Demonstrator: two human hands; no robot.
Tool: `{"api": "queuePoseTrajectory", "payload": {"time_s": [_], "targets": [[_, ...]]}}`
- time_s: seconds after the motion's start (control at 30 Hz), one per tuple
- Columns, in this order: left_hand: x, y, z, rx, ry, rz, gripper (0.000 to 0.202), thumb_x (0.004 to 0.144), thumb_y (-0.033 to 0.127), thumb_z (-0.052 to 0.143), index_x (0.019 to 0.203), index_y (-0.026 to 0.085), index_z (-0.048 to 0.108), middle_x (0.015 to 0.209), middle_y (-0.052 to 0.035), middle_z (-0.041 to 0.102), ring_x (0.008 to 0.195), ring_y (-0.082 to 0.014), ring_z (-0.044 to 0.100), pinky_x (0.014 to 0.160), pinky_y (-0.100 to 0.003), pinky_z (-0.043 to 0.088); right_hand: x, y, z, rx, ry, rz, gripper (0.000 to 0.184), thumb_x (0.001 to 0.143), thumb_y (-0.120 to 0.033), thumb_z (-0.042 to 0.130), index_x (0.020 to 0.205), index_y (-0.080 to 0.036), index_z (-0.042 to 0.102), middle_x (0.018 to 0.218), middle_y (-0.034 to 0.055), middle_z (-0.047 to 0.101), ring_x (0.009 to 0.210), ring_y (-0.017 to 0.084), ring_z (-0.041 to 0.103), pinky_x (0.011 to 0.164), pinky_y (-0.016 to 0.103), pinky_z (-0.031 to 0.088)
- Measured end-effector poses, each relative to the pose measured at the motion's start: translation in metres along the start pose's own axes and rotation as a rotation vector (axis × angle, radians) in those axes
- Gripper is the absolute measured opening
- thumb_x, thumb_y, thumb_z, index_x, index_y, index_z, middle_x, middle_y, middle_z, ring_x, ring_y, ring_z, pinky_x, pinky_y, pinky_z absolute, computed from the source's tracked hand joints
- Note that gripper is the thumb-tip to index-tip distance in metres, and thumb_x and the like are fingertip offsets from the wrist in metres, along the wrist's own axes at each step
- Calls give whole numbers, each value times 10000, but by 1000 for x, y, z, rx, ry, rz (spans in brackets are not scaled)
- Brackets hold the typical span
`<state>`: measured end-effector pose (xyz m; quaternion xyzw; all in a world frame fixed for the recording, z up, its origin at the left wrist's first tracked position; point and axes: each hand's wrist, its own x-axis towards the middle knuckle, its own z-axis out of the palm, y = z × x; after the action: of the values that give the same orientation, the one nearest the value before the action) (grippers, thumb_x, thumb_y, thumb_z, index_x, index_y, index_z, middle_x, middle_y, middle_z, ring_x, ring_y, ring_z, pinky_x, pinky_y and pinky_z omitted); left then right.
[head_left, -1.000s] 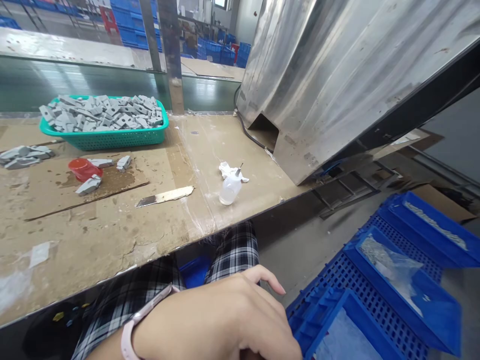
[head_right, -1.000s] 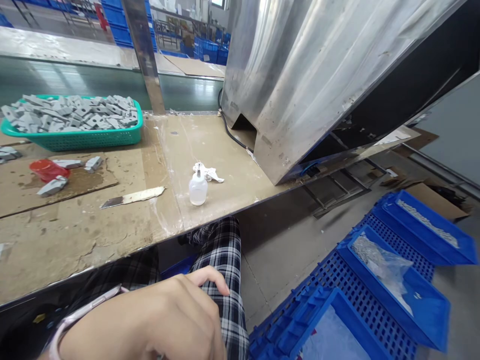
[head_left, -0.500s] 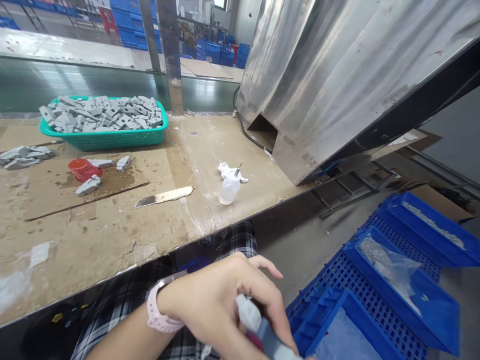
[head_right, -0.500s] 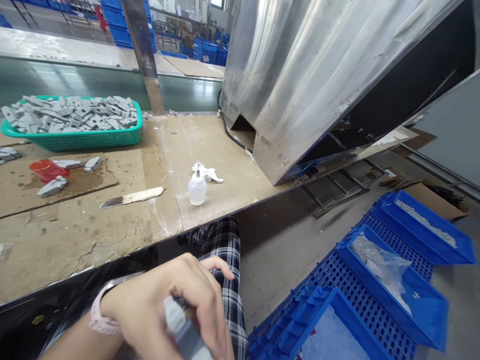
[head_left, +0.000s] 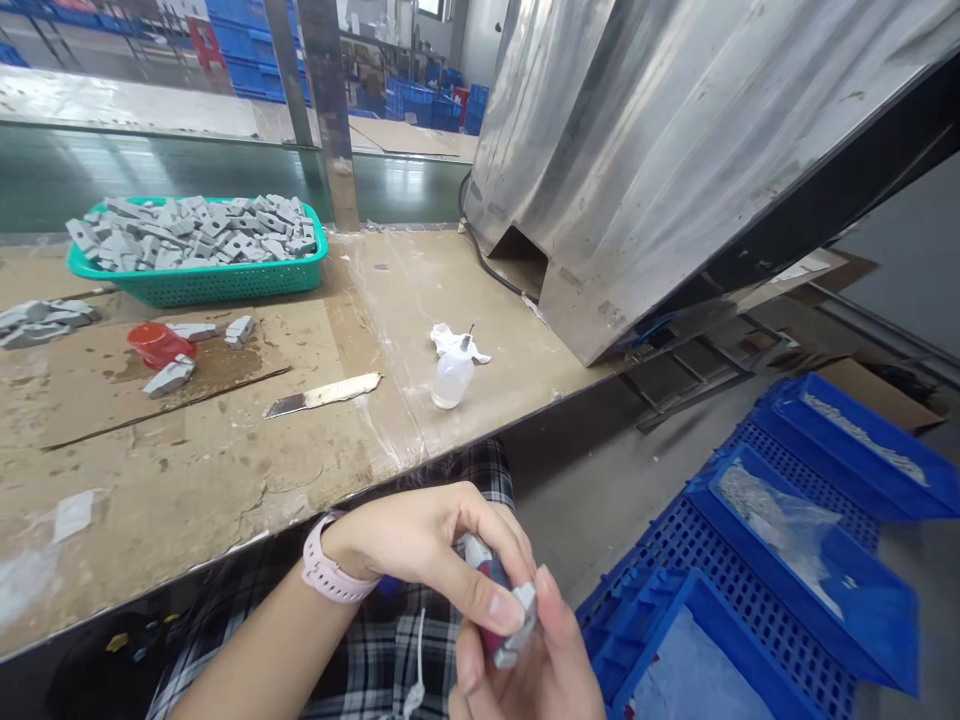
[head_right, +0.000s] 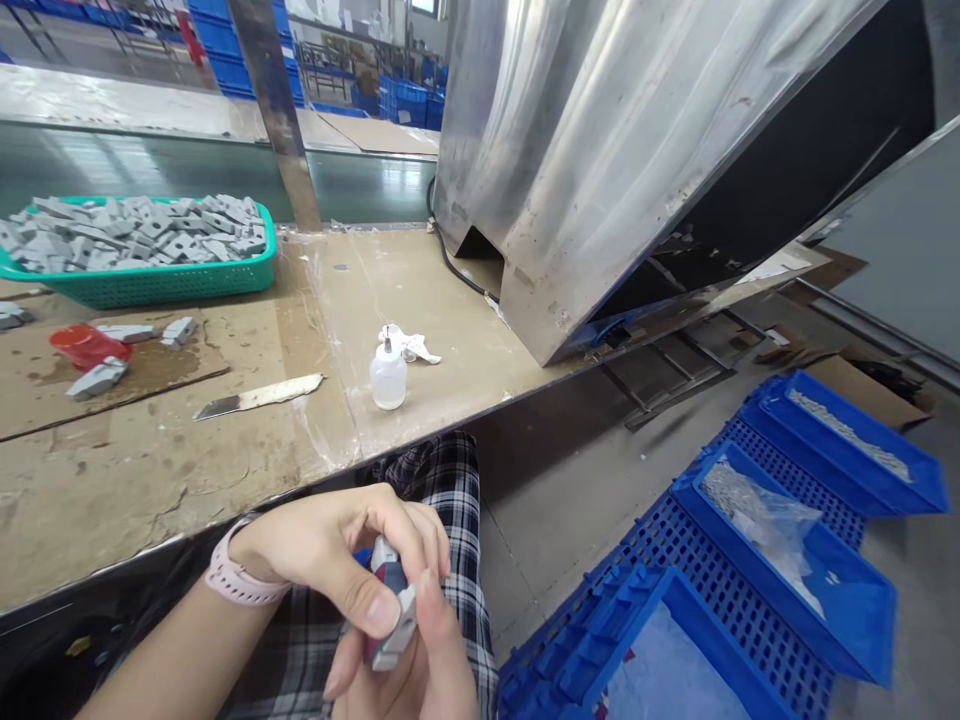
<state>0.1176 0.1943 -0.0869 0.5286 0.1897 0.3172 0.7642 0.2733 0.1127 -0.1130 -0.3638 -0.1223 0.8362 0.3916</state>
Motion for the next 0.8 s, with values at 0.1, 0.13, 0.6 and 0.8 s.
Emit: {"api": "queuePoseTrajectory", "payload": {"time_s": [0.1, 0.13, 0.6, 0.8], "targets": [[0, -2, -4, 0, -7, 4, 170, 651, 231, 839, 777, 127, 793, 808, -67, 679, 896, -214, 606, 882, -316, 463, 2, -3, 12, 59, -20, 25, 434, 757, -647, 768, 810, -219, 711, 602, 43, 666, 347, 66, 412, 333, 147, 365], [0, -3, -4, -3, -12, -2, 157, 665, 230, 830, 774, 127, 784, 814, -65, 672, 881, -208, 604, 861, -309, 466, 2, -5, 15, 90, -29, 32, 424, 739, -628, 795, 793, -215, 715, 621, 57, 682, 336, 61, 402, 324, 144, 366], [8, -9, -4, -62, 51, -16, 198, 712, 321, 836, 796, 150, 780, 877, -44, 640, 912, -189, 567, 895, -312, 431, 18, -12, 10, 221, -363, 160, 537, 805, -647, 717, 745, -114, 741, 471, -41, 515, 275, 13, 289, 313, 124, 375], [7, -6, 0, -70, 156, 92, 291, 769, 435, 777, 819, 148, 786, 860, -78, 638, 1027, -242, 530, 962, -345, 403, 32, 1, -2, 308, -263, 8, 559, 775, -681, 709, 613, -147, 682, 649, 48, 695, 224, 17, 240, 198, 139, 193]]}}
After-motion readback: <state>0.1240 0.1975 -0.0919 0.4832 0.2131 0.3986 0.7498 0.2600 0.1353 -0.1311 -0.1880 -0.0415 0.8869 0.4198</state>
